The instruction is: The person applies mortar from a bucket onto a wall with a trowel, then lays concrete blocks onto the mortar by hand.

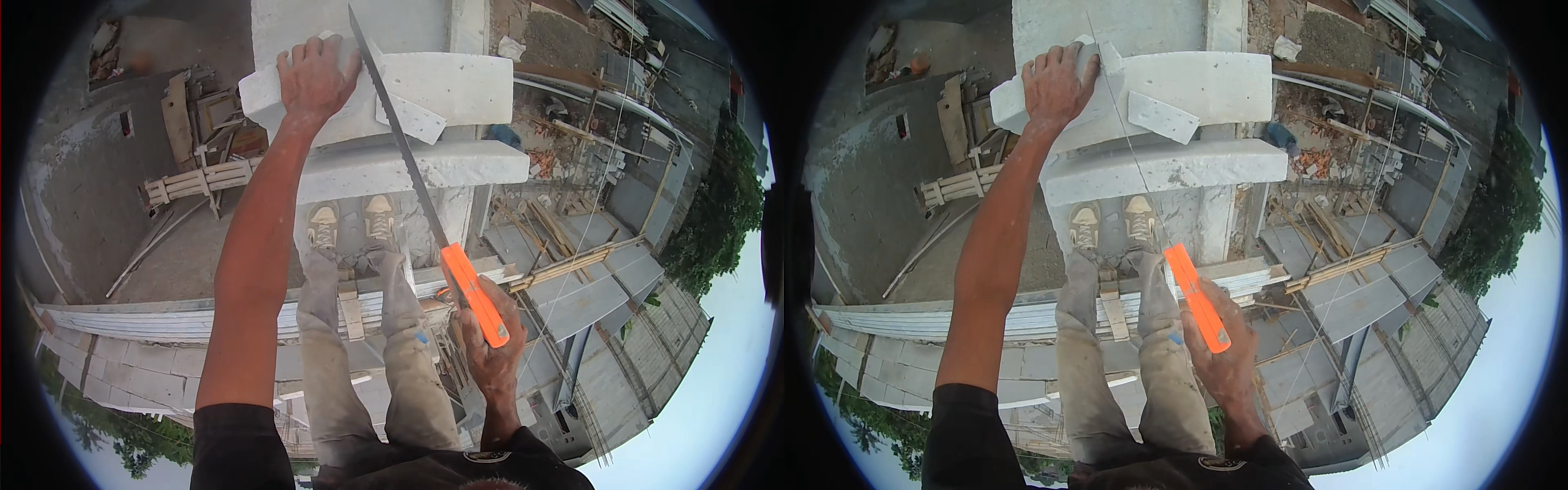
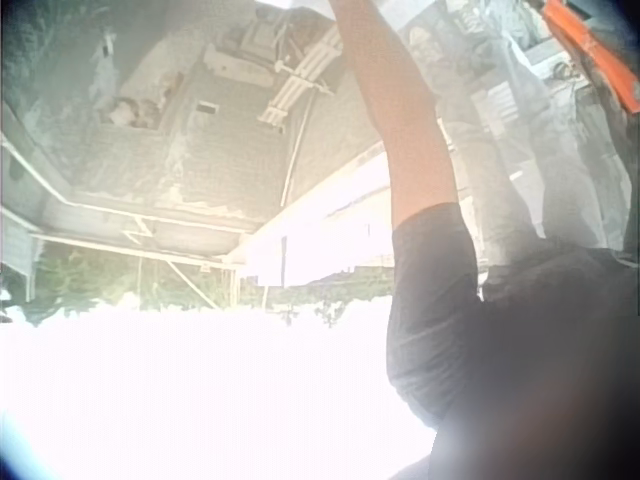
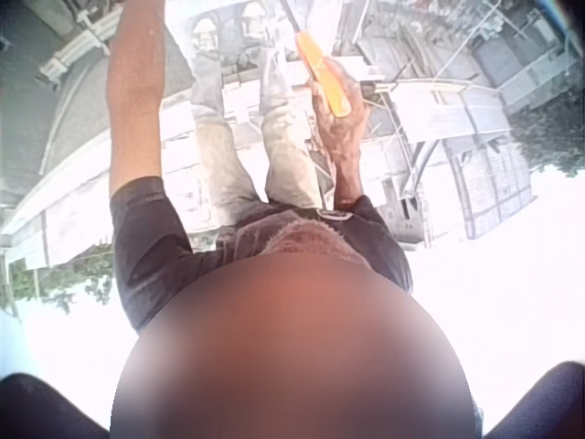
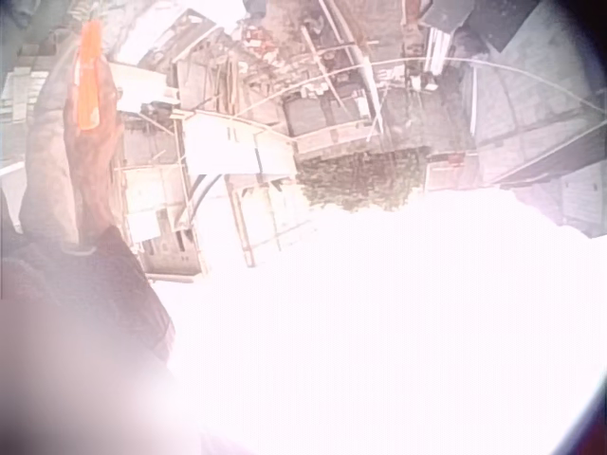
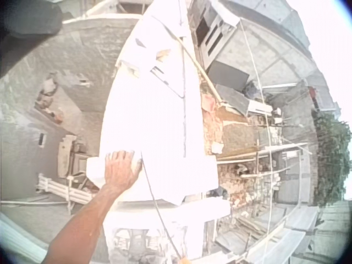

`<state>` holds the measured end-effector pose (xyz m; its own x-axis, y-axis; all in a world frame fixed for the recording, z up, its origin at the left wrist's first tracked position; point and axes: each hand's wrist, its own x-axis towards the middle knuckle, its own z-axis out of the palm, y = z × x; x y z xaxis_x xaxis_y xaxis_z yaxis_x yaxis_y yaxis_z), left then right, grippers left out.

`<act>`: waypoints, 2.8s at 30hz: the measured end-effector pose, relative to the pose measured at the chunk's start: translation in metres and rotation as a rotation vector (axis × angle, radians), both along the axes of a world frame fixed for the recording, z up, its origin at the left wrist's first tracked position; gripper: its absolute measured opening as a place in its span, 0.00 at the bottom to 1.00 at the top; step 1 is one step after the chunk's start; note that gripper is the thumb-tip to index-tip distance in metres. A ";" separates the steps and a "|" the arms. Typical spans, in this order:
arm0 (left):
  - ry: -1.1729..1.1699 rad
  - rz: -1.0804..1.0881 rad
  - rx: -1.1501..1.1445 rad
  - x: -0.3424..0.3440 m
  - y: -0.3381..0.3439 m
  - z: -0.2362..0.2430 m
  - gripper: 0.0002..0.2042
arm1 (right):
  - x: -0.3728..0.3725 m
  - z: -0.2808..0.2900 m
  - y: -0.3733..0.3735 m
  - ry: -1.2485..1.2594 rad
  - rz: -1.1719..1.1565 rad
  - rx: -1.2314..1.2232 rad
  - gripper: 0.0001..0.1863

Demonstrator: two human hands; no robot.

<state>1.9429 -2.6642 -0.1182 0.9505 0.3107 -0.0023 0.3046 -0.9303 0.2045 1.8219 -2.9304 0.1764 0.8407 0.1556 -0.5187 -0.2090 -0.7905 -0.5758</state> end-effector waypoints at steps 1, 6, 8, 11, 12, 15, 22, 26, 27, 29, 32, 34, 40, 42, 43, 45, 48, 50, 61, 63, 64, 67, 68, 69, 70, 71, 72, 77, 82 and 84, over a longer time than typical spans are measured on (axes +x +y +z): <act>0.011 -0.004 0.003 0.000 0.000 0.000 0.24 | -0.002 -0.003 -0.002 -0.041 0.033 0.012 0.21; -0.101 -0.015 0.009 -0.008 0.001 -0.002 0.21 | 0.031 -0.043 0.027 -0.024 0.006 0.042 0.21; -0.119 -0.009 0.009 -0.007 -0.006 -0.006 0.20 | 0.067 -0.072 0.048 0.007 -0.048 0.073 0.21; -0.080 -0.024 0.003 -0.013 -0.004 -0.005 0.20 | 0.036 -0.069 0.040 -0.011 -0.047 0.082 0.21; -0.032 -0.060 0.000 -0.009 -0.003 0.001 0.21 | 0.019 -0.061 0.030 -0.091 0.021 0.051 0.22; 0.003 -0.085 0.010 -0.004 -0.004 0.014 0.22 | -0.010 -0.012 0.005 -0.180 0.029 0.054 0.21; -0.046 -0.048 -0.006 -0.006 -0.007 -0.002 0.22 | 0.059 -0.082 0.070 -0.019 -0.078 0.093 0.20; 0.017 -0.041 -0.017 -0.013 -0.007 0.011 0.22 | -0.014 -0.004 0.015 -0.102 -0.007 -0.002 0.20; 0.036 -0.038 -0.025 0.000 0.001 0.009 0.22 | -0.013 -0.004 0.018 -0.101 -0.007 0.001 0.20; 0.056 -0.039 -0.026 -0.001 0.010 0.009 0.22 | -0.006 -0.007 0.030 -0.063 0.005 0.052 0.20; -0.066 -0.040 -0.031 -0.003 -0.017 -0.002 0.22 | 0.074 -0.092 0.074 0.111 -0.166 0.107 0.21; -0.024 -0.015 -0.008 0.000 -0.010 -0.001 0.22 | 0.065 -0.094 0.075 0.055 -0.152 0.125 0.22; 0.037 -0.018 -0.022 -0.006 0.003 0.005 0.23 | -0.034 -0.007 0.013 -0.023 -0.063 0.047 0.21; -0.028 -0.022 -0.019 0.005 0.004 0.004 0.23 | -0.002 -0.034 0.031 -0.001 -0.085 0.061 0.20; -0.018 -0.026 -0.015 -0.007 0.000 0.004 0.23 | 0.028 -0.069 0.057 0.071 -0.165 0.098 0.20; -0.038 0.002 -0.027 -0.009 -0.016 0.002 0.23 | 0.067 -0.119 0.081 -0.054 -0.147 0.123 0.20; -0.024 0.020 -0.028 0.002 0.002 -0.001 0.22 | 0.030 -0.089 0.071 0.012 -0.172 0.084 0.20; -0.080 0.022 0.001 0.025 0.026 -0.008 0.21 | -0.037 -0.050 0.025 -0.114 -0.065 0.071 0.20; 0.082 0.006 -0.073 -0.005 0.011 -0.002 0.23 | -0.004 -0.079 0.052 -0.030 -0.129 0.073 0.20; 0.047 0.022 -0.048 0.003 0.018 -0.006 0.23 | -0.028 -0.040 0.025 -0.101 -0.077 0.027 0.20; 0.017 0.017 -0.060 0.004 0.014 -0.008 0.23 | -0.030 -0.036 0.028 -0.088 -0.079 0.013 0.20; -0.022 0.011 -0.079 -0.013 -0.007 0.001 0.23 | -0.003 -0.068 0.055 0.019 -0.116 0.080 0.19; -0.058 0.008 -0.083 -0.011 -0.023 0.004 0.22 | 0.037 -0.100 0.065 0.060 -0.177 0.076 0.19; -0.092 0.005 -0.062 -0.007 -0.026 0.001 0.22 | 0.065 -0.118 0.076 0.015 -0.186 0.127 0.19; -0.061 0.023 -0.052 -0.007 -0.027 0.003 0.22 | 0.065 -0.119 0.076 0.019 -0.161 0.096 0.19; -0.050 0.024 -0.049 -0.010 -0.023 0.004 0.22 | 0.064 -0.118 0.073 0.023 -0.135 0.062 0.19; 0.001 0.014 -0.066 -0.026 -0.012 0.008 0.22 | 0.024 -0.096 0.069 0.033 -0.159 0.050 0.20; 0.058 0.010 -0.035 0.012 0.011 0.010 0.23 | -0.049 -0.005 0.024 0.037 -0.066 0.017 0.21; -0.078 0.048 -0.050 0.001 -0.020 -0.002 0.23 | 0.075 -0.136 0.070 0.050 -0.131 0.158 0.19; 0.004 0.037 -0.063 -0.012 -0.009 0.004 0.23 | 0.065 -0.124 0.070 0.077 -0.109 0.105 0.19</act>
<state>1.9306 -2.6736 -0.1144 0.9384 0.3445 -0.0267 0.3393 -0.9039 0.2606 1.8864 -2.8608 0.0522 0.8136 0.1224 -0.5684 -0.3371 -0.6973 -0.6326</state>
